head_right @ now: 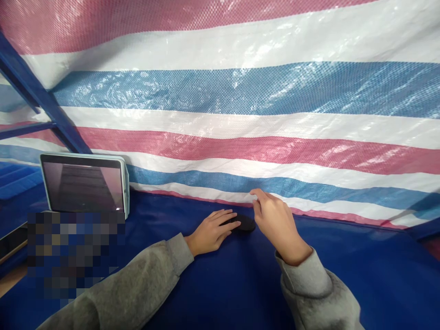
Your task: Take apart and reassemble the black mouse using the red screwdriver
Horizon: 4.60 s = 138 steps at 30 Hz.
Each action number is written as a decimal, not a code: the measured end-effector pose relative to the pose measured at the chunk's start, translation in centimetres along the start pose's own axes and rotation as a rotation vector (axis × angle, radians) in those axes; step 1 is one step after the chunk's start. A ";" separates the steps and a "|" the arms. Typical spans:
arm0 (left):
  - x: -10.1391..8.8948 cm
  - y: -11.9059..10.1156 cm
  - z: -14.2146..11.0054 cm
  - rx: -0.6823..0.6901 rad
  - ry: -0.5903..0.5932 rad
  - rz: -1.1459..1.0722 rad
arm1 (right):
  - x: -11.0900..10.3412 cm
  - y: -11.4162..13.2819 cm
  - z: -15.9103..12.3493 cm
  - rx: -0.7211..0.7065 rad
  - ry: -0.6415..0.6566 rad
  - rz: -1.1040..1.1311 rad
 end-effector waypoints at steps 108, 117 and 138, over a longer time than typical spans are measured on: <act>0.1 0.0 0.0 -0.011 0.017 0.010 | -0.1 -1.0 -0.4 0.267 0.171 -0.150; -0.1 0.0 0.0 -0.015 0.018 -0.006 | 0.0 -0.9 -0.5 0.252 0.171 -0.119; 0.0 0.1 0.1 -0.027 0.024 -0.029 | -2.2 -2.0 -0.4 0.316 0.047 -0.066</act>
Point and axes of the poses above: each hand's wrist, its own z-axis towards the middle knuckle, its own x-axis out of the palm, y = z × x, the point moved 7 cm from there along z, towards the middle knuckle, and after that the axes turned 11 degrees about -x, right-handed, at the moved point
